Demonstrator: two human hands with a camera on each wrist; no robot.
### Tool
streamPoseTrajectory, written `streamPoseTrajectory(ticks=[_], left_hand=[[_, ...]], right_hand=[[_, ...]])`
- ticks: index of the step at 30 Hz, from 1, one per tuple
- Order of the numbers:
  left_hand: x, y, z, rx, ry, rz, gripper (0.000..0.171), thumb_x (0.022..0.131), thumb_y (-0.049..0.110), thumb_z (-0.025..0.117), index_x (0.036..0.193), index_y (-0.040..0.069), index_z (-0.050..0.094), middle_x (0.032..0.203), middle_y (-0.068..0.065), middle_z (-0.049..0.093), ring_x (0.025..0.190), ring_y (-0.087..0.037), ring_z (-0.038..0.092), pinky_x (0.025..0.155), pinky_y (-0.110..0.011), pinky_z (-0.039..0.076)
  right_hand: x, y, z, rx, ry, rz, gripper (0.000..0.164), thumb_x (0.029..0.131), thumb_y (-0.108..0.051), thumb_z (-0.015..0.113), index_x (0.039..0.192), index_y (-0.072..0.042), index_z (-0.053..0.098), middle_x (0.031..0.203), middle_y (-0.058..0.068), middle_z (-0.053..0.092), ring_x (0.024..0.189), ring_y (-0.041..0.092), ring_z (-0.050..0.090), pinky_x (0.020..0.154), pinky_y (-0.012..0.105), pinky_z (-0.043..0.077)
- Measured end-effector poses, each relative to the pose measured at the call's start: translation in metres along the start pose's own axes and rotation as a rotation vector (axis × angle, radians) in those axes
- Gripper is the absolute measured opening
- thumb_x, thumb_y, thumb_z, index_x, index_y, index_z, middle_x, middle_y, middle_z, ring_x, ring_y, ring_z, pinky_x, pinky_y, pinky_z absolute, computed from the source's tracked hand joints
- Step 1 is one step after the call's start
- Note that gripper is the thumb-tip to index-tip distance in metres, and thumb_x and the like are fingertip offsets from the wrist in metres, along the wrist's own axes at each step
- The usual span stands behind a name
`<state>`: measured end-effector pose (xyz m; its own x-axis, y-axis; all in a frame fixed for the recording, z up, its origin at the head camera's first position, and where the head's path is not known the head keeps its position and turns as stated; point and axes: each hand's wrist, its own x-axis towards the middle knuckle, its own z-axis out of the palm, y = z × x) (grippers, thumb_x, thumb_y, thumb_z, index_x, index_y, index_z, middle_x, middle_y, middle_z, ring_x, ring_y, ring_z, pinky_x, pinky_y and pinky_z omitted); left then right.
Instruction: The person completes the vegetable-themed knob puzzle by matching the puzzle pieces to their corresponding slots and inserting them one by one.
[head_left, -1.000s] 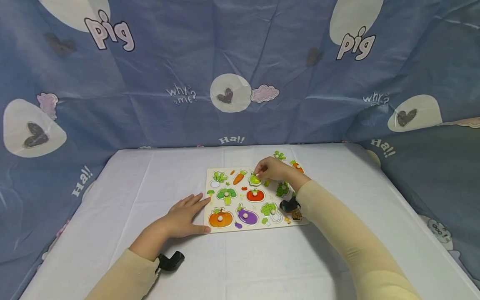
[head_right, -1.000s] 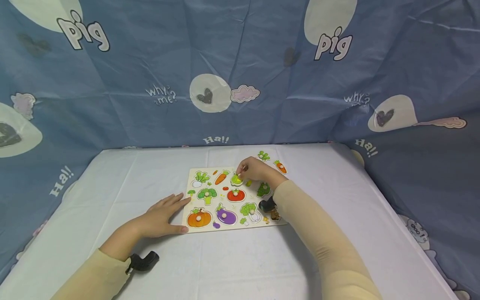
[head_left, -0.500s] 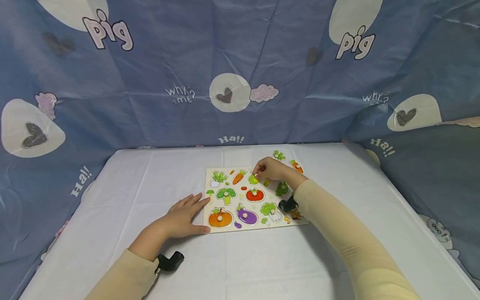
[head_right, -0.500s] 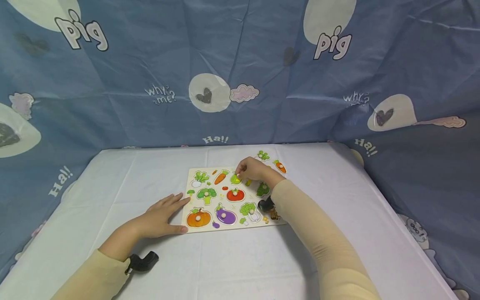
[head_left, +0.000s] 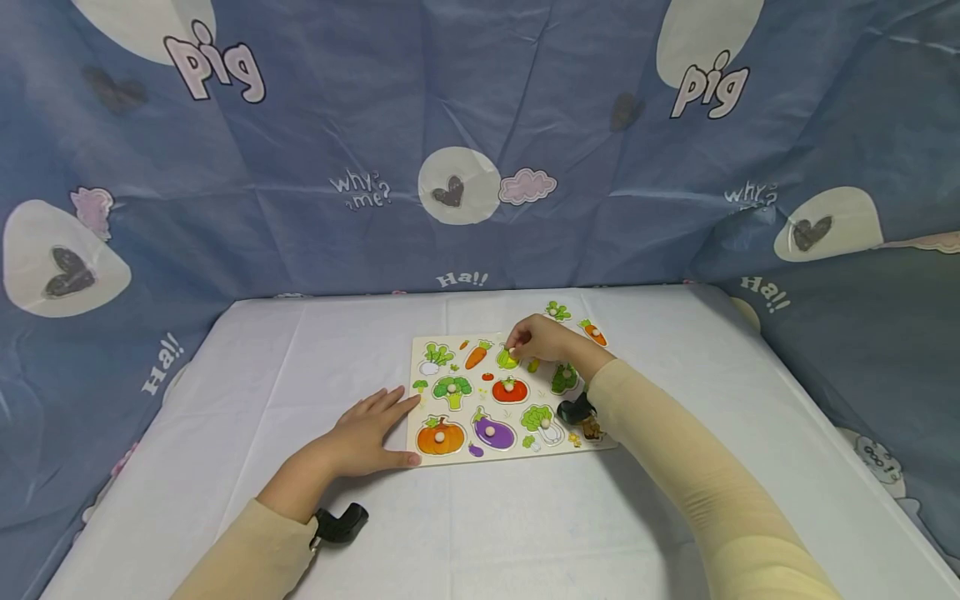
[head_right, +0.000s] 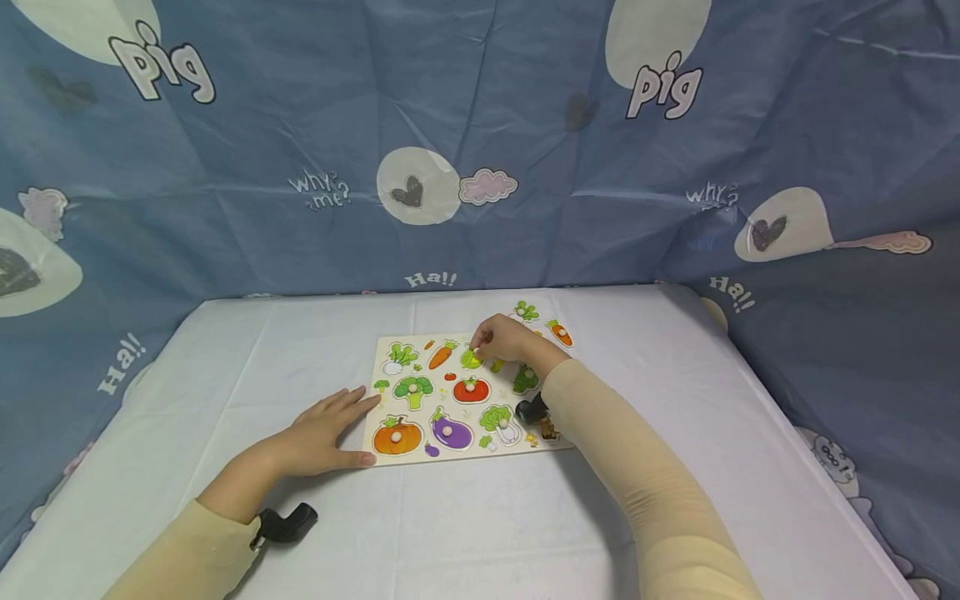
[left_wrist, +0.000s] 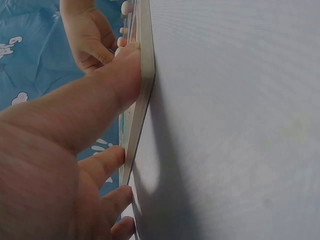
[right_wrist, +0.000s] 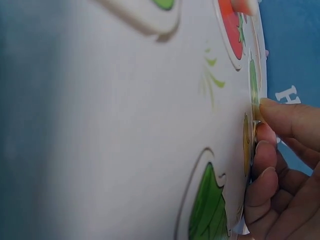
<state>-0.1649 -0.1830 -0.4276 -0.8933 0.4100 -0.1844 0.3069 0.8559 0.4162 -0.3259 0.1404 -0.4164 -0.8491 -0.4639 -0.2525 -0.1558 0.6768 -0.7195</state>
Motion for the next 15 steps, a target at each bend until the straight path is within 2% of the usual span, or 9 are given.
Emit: streamPoseTrajectory(ticks=[7,15], left_hand=[[-0.001,0.001,-0.001,-0.002,-0.004,-0.007,0.096,0.08,0.061,0.074,0.156,0.015,0.037,0.163,-0.018,0.024,0.149,-0.045,0.017,0.115,-0.067,0.014],[0.001,-0.001,0.0,0.005,-0.005,-0.005,0.097,0.079,0.062,0.074,0.156,0.016,0.037,0.163,-0.018,0.023,0.149,-0.045,0.016,0.116,-0.066,0.013]], right_hand=[[-0.003,0.001,-0.002,-0.019,0.007,-0.007,0.007,0.094,-0.011,0.07,0.1,-0.007,0.072,0.087,0.004,0.064,0.074,0.015,0.052,0.064,0.026,0.046],[-0.018,0.0,-0.013,-0.035,0.025,-0.069,0.013,0.097,-0.011,0.067,0.108,-0.006,0.072,0.095,0.006,0.065,0.081,0.018,0.056,0.067,0.029,0.049]])
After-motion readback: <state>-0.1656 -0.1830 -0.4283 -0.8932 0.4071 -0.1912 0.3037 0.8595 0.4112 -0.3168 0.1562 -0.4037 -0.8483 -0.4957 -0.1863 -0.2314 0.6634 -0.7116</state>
